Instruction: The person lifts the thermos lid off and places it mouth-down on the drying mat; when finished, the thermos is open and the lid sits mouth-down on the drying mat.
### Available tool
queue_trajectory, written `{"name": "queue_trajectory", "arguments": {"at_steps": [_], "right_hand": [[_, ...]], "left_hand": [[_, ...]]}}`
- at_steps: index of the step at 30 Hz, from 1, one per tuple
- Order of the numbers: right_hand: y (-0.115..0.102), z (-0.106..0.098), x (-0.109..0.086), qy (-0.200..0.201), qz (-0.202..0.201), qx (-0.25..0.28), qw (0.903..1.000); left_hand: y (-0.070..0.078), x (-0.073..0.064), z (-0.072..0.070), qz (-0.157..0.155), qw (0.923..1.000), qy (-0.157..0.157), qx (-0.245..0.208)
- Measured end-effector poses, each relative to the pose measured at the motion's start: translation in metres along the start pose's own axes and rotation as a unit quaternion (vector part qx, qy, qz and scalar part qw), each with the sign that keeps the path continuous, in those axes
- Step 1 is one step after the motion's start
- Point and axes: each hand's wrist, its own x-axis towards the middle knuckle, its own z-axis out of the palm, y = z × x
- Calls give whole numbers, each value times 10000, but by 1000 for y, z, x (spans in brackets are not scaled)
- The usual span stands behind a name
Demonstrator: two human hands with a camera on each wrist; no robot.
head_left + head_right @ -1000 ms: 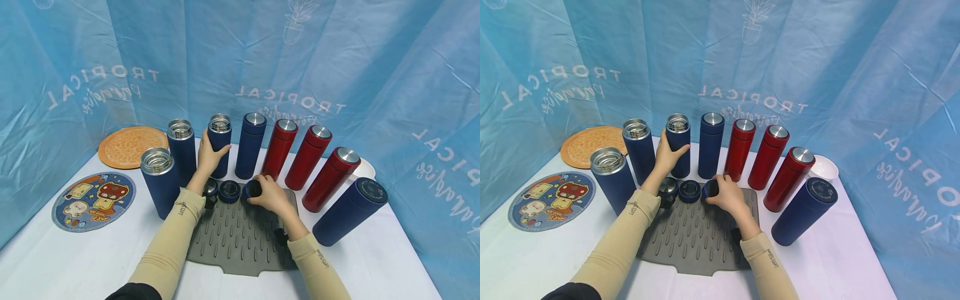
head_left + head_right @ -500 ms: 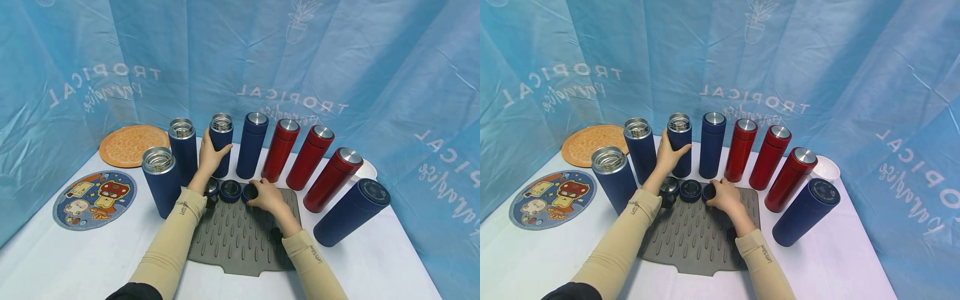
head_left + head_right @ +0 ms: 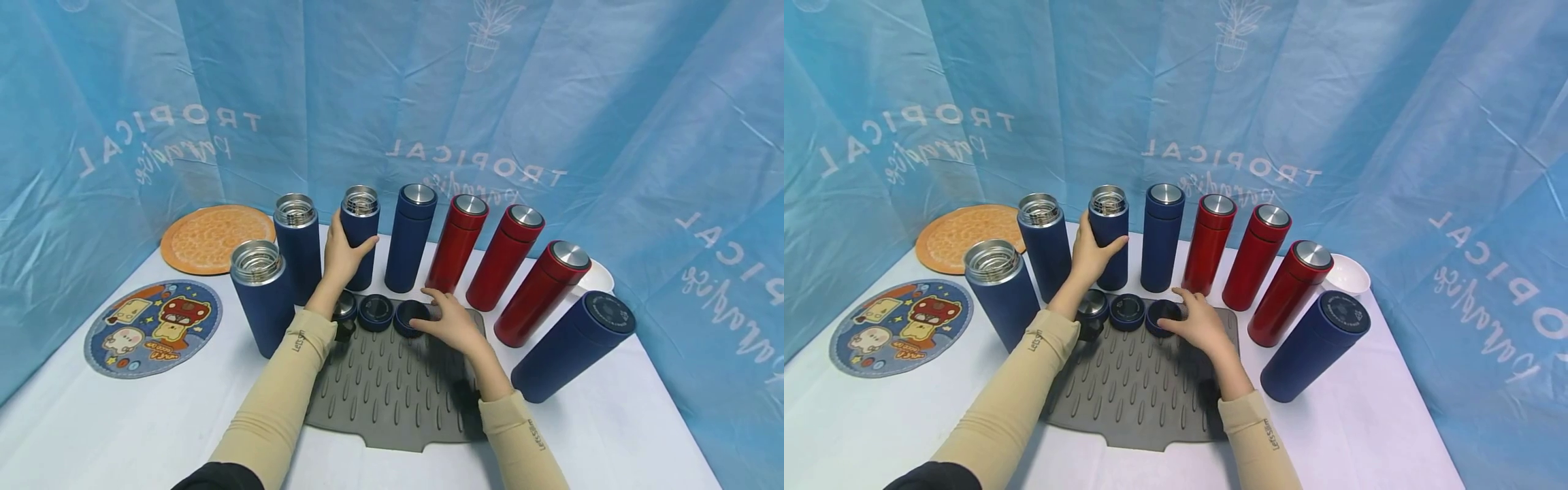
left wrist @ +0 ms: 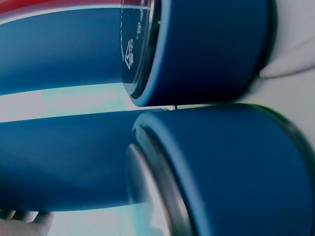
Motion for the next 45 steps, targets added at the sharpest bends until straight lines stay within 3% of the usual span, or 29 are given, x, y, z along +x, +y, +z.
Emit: {"name": "queue_trajectory", "arguments": {"at_steps": [3,5,10,19,22,27,30,34,38,45], "right_hand": [[11,-10,-10,163,87,592,9981],[20,-17,-16,210,151,719,9971],[39,-25,-31,131,282,535,9981],[55,-29,-39,4,539,530,9971],[56,-29,-39,-22,542,541,9971],[57,-29,-39,-57,502,479,9976],[57,-28,-39,-59,527,483,9974],[56,-29,-40,-63,431,506,9978],[54,-29,-43,-67,264,455,9986],[58,-28,-39,-74,453,527,9976]], "left_hand": [[0,0,1,-31,10000,10,-6],[0,-1,3,-46,10000,18,-29],[0,-4,7,-33,9998,170,-106],[12,-25,20,56,9960,841,-304],[17,-37,26,237,9925,1156,-324],[21,-61,41,970,9812,1636,-315],[24,-70,49,1311,9808,1398,-363],[26,-72,60,1355,9875,656,-459],[27,-63,66,1129,9928,152,-373],[29,-38,72,855,9959,-285,39]]}}
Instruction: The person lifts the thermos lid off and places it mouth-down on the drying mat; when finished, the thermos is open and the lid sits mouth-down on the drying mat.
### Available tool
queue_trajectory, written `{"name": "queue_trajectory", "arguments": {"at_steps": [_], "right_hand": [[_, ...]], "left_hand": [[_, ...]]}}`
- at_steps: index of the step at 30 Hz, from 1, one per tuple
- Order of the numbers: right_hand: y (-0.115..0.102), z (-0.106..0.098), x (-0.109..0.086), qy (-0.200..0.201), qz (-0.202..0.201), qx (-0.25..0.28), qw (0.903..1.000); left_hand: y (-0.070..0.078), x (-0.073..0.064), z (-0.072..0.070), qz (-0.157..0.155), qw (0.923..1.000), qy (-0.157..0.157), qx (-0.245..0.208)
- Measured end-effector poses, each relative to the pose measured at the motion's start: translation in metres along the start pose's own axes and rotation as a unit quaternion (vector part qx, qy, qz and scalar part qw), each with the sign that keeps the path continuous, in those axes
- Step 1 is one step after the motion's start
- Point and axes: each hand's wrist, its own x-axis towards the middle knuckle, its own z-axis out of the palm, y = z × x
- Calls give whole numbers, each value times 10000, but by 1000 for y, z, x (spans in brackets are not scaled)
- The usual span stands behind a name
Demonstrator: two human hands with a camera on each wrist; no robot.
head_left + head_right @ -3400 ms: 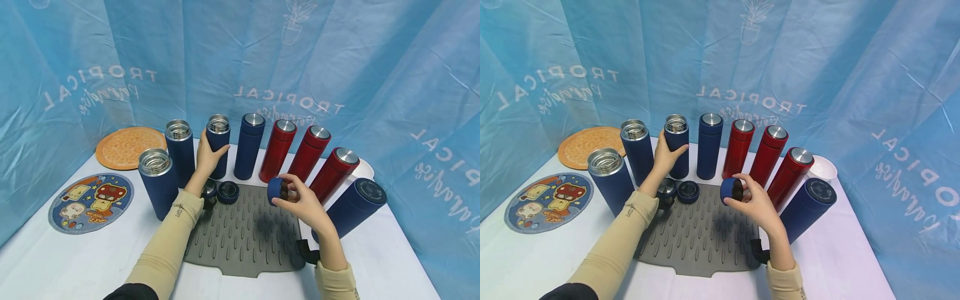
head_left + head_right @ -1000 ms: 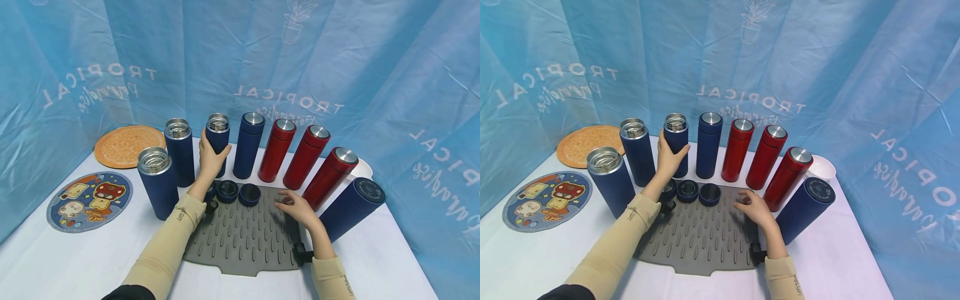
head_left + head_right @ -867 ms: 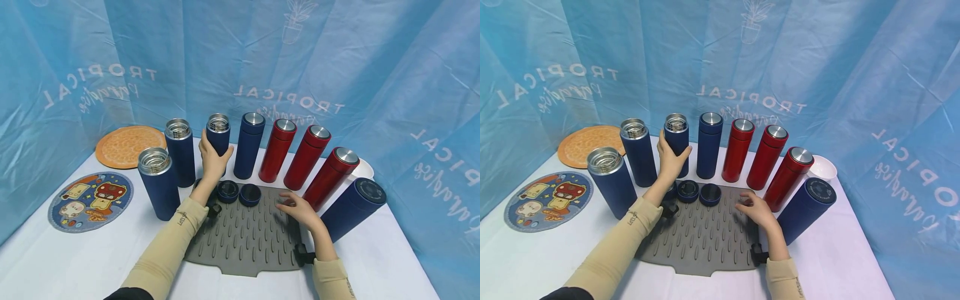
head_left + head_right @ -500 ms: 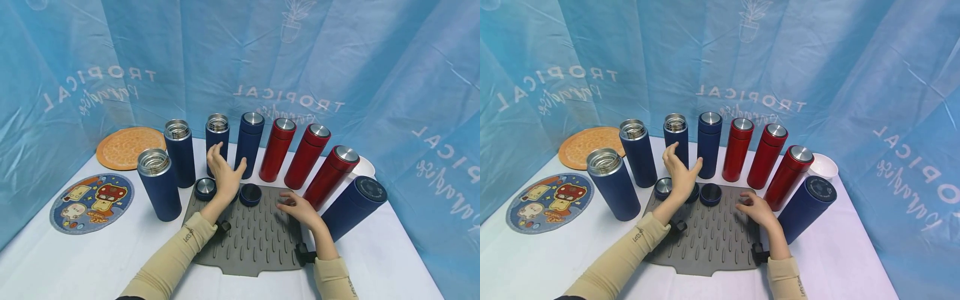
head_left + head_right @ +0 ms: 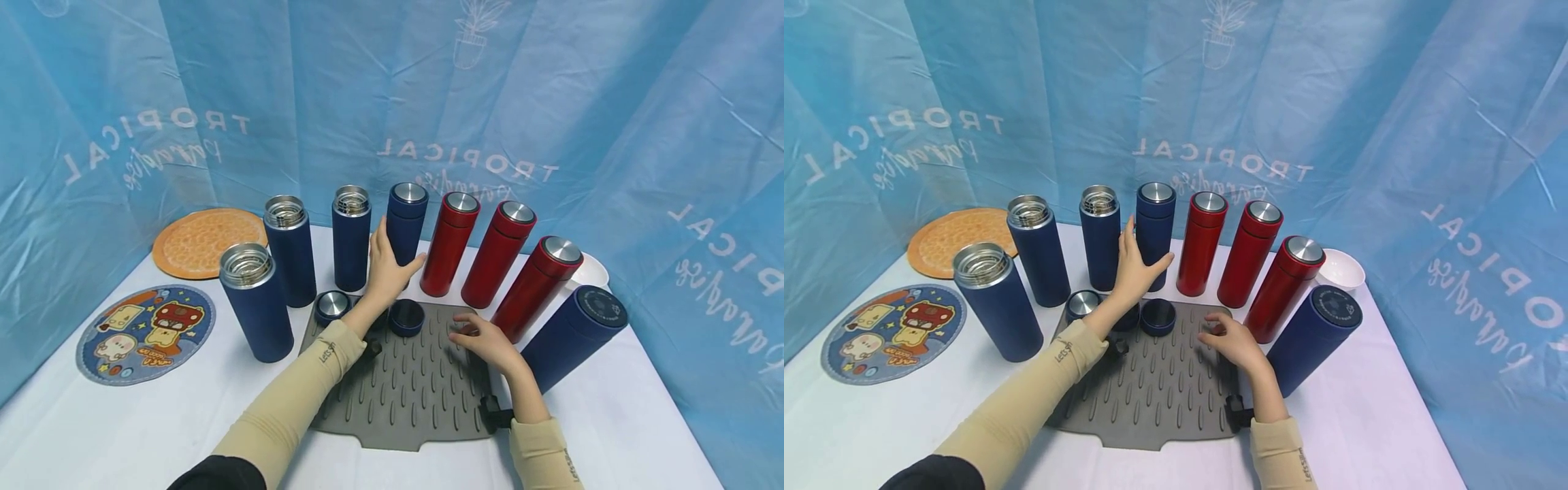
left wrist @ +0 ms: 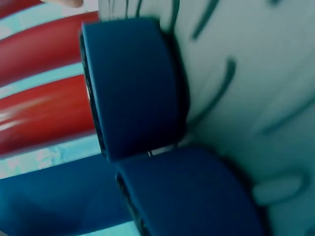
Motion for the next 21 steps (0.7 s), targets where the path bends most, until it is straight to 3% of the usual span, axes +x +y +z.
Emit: {"name": "queue_trajectory", "arguments": {"at_steps": [11,21], "right_hand": [[-1,3,1,34,42,45,10000],[-3,3,0,32,69,13,10000]], "left_hand": [[-5,30,-2,-260,9988,-356,192],[-11,33,-2,-231,9981,-564,-30]]}}
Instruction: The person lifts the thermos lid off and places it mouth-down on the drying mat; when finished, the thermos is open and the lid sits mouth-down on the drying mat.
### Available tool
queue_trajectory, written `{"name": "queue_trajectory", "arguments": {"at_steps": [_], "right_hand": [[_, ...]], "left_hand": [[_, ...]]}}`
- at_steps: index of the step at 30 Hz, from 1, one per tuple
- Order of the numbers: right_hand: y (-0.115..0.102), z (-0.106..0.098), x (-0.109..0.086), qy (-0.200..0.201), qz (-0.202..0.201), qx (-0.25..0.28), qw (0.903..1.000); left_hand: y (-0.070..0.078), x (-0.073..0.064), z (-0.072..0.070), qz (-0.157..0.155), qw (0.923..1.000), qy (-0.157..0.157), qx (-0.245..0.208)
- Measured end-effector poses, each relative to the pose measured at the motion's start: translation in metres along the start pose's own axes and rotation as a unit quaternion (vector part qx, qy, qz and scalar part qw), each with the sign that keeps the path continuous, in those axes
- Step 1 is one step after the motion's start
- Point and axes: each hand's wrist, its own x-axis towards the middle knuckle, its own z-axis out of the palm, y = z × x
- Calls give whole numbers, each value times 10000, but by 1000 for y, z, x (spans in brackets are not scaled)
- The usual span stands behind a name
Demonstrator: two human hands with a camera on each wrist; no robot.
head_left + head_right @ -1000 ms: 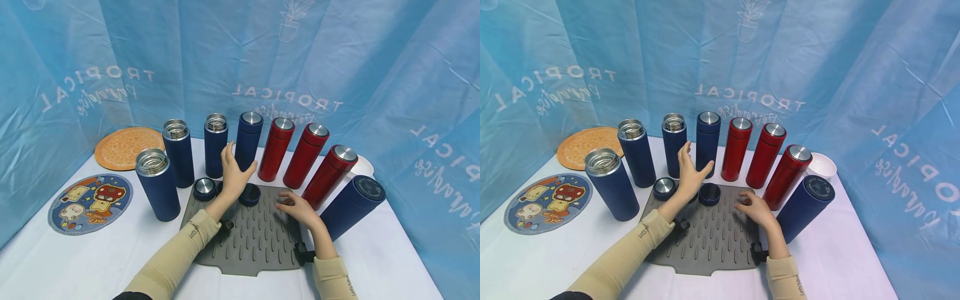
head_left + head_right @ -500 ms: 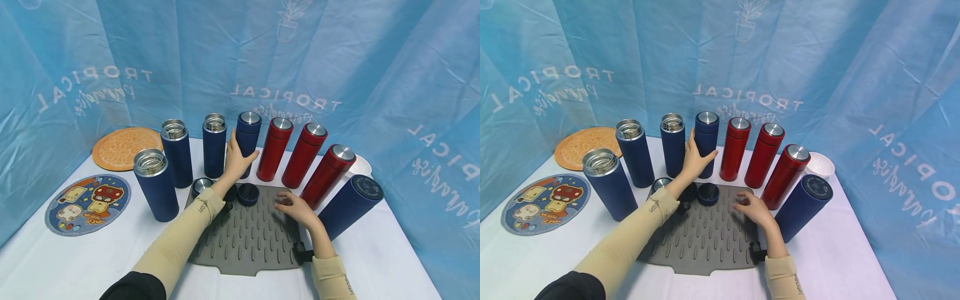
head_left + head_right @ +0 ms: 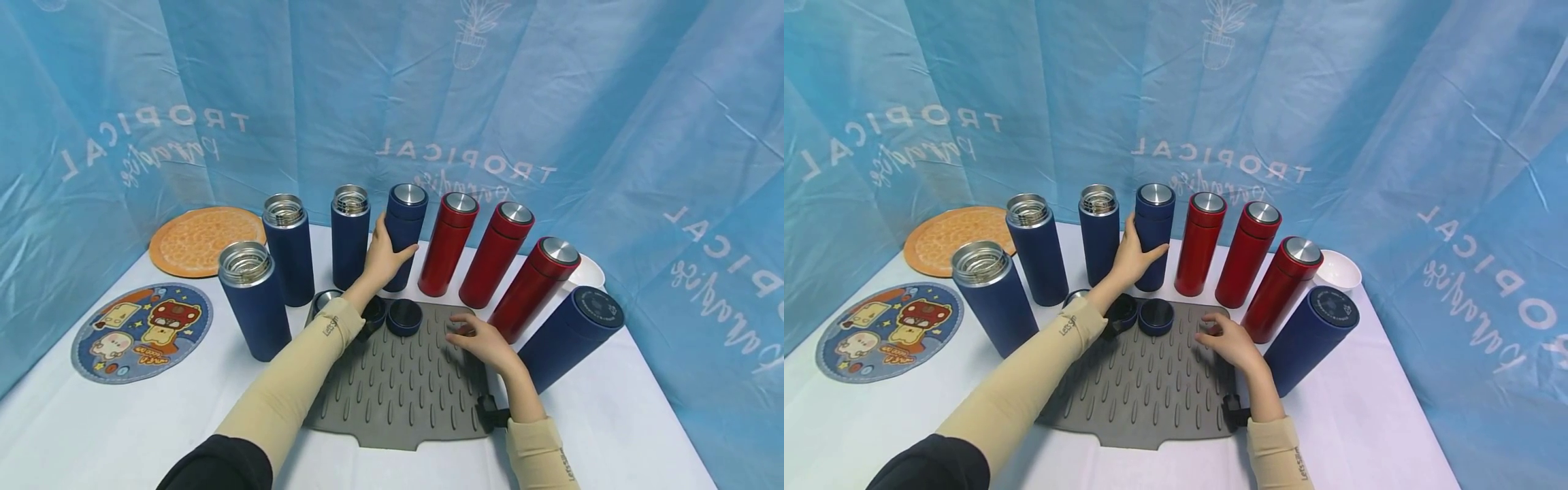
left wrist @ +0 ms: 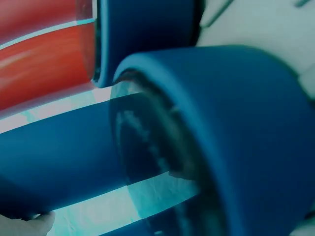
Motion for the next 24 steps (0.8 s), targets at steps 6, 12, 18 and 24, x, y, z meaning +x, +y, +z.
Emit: {"name": "queue_trajectory", "arguments": {"at_steps": [6,12,18,24], "right_hand": [[0,-1,1,-25,-2,34,10000],[2,-2,1,-78,-37,47,10000],[2,-1,0,-124,-80,35,9999],[0,-2,1,-114,-86,14,9999]], "left_hand": [[0,-7,-2,106,9999,-48,-25],[-1,-19,-7,436,9988,-192,65],[10,-36,-18,1084,9920,-368,-530],[27,-56,-37,1570,9713,-124,-1781]]}}
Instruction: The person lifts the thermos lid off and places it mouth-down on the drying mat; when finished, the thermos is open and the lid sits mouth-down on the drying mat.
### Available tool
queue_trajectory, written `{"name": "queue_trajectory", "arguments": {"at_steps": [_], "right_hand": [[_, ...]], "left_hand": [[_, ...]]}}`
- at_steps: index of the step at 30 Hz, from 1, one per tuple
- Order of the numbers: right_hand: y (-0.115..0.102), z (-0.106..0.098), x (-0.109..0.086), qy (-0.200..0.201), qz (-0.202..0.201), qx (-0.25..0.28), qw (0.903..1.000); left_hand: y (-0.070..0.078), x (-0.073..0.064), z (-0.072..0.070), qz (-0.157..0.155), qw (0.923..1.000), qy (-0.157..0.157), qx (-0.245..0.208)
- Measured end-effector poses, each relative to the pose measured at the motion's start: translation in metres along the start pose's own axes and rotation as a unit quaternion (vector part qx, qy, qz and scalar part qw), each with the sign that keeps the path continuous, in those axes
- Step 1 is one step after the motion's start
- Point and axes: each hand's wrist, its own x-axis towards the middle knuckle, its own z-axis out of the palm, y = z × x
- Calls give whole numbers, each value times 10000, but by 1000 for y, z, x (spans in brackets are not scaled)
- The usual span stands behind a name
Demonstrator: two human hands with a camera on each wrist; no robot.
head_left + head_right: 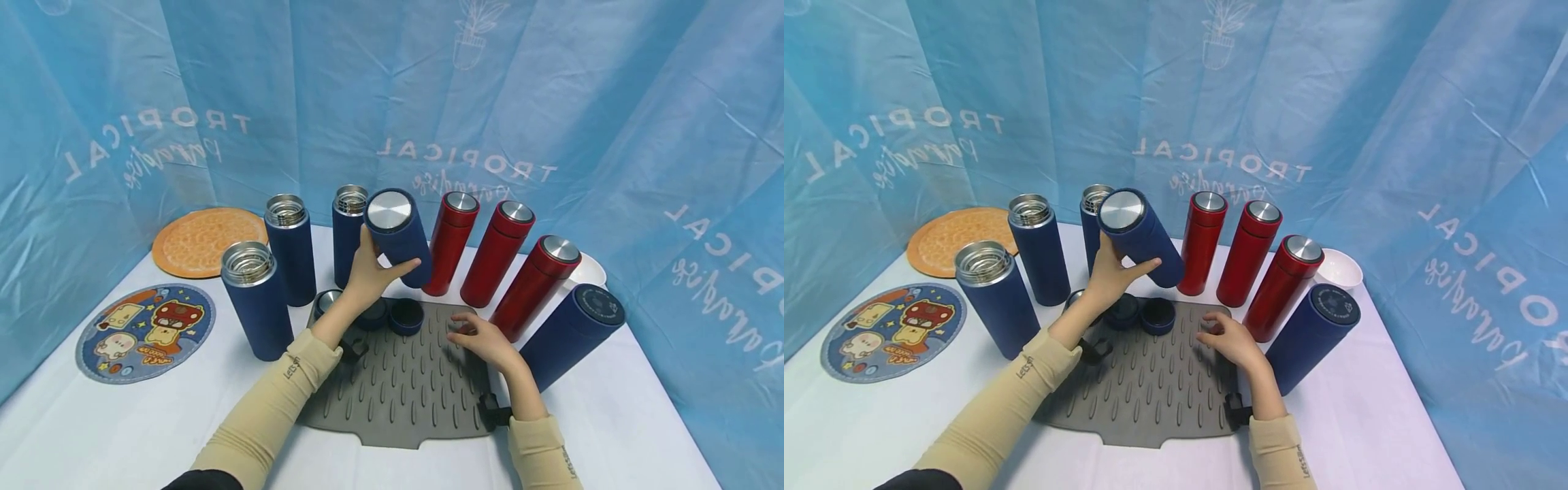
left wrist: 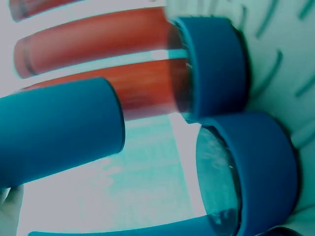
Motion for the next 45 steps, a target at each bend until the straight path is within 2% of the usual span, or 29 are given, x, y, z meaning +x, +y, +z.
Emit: {"name": "queue_trajectory", "arguments": {"at_steps": [4,9,12,15,20,25,27,28,30,32,35,39,41,45], "right_hand": [[-3,-1,0,8,13,-54,10000],[-6,-3,-2,137,-72,-23,9999],[-8,-5,-5,304,-193,51,9993],[-11,-6,-8,503,-343,203,9979],[-23,-10,-15,806,-602,532,9935],[-36,-14,-24,1171,-875,835,9857],[-40,-15,-28,1330,-941,987,9817],[-43,-15,-30,1412,-954,1081,9794],[-48,-15,-33,1569,-952,1288,9745],[-53,-16,-36,1679,-929,1510,9697],[-58,-16,-39,1790,-955,1726,9639],[-62,-15,-42,1694,-1032,1799,9635],[-62,-14,-42,1539,-1015,1683,9683],[-60,-11,-39,1150,-850,1149,9830]], "left_hand": [[12,-14,-9,229,9982,142,-541],[21,-28,-16,436,9967,171,-660],[24,-37,-17,571,9978,186,-277],[24,-45,-18,725,9958,215,510],[23,-53,-16,1057,9820,258,1541],[22,-54,-13,1570,9681,49,1950],[21,-55,-12,1741,9599,-72,2194],[20,-55,-12,1844,9538,-114,2371],[19,-55,-12,2096,9358,-179,2830],[18,-55,-12,2423,9120,-199,3303],[16,-54,-13,2828,8714,-248,4001],[15,-54,-13,3033,8311,-405,4644],[15,-54,-13,3059,8155,-484,4889],[15,-55,-13,3042,7924,-627,5251]]}}
